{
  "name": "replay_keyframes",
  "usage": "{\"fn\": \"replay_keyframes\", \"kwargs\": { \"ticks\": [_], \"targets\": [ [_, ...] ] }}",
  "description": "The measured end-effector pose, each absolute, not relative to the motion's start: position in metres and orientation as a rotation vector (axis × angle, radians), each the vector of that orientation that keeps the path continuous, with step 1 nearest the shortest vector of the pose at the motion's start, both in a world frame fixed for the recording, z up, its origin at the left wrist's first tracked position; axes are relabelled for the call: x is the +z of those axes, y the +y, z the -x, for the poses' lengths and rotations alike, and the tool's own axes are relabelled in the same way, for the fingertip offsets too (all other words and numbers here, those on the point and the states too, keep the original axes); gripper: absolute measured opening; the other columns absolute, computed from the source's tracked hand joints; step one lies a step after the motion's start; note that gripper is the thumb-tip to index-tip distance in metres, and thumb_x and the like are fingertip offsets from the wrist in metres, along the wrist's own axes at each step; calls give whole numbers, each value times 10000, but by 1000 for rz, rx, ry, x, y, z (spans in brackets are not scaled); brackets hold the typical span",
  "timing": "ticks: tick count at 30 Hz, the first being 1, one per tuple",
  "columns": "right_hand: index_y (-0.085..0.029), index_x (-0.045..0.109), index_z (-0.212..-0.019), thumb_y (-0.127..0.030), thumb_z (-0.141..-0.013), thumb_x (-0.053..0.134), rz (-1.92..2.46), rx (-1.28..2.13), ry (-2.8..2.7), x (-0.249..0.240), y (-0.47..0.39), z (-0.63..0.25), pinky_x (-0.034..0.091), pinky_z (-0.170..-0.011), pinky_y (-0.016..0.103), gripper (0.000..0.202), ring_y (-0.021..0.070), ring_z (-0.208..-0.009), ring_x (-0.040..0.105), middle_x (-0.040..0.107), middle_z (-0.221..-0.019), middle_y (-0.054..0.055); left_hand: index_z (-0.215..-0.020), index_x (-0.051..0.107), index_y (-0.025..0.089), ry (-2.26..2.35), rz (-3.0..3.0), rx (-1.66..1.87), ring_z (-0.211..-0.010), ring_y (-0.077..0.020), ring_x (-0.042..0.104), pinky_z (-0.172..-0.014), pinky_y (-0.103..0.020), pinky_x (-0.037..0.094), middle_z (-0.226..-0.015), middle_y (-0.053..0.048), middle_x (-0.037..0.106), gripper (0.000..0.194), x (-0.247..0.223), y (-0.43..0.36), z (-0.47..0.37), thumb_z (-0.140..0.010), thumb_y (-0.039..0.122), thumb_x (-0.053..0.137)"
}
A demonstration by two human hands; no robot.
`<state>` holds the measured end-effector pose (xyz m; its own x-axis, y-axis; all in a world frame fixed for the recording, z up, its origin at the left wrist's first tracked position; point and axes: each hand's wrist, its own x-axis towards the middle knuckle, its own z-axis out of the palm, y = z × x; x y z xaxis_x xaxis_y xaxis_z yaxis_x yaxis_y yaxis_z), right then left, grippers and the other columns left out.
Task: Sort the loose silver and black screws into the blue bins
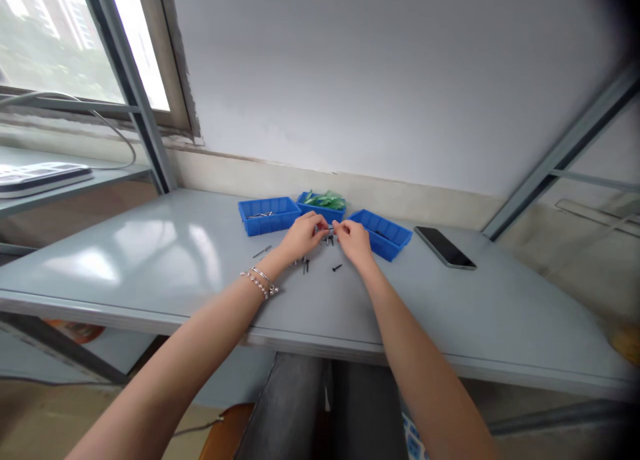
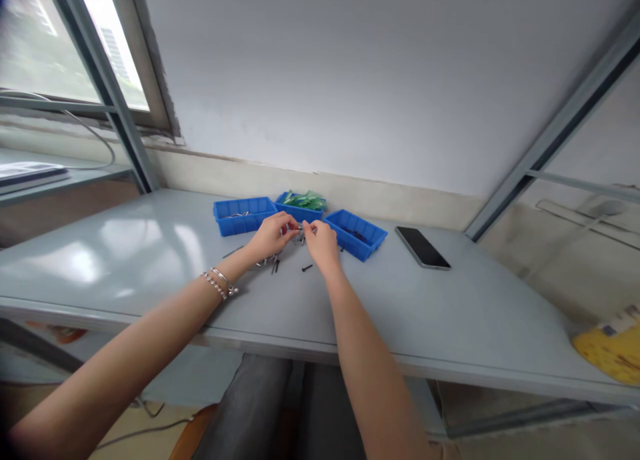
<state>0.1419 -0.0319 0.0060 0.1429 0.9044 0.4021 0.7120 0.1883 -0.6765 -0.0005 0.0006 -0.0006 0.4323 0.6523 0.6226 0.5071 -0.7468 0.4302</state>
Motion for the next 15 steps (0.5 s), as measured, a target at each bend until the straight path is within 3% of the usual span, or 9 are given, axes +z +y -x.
{"fn": "replay_keyframes", "kwargs": {
  "ticks": [15],
  "targets": [
    [-160,556,-662,-310,-814,461,1557,248,-1631,6,-33,-140,301,-583,229,234,133,-605,486,573,-636,29,-828,568,134,1059,-2518,1137,-648,-99,453,-665,-250,377,-772,-20,514,98,1,-2,0,-778,214,543]
  ]
}}
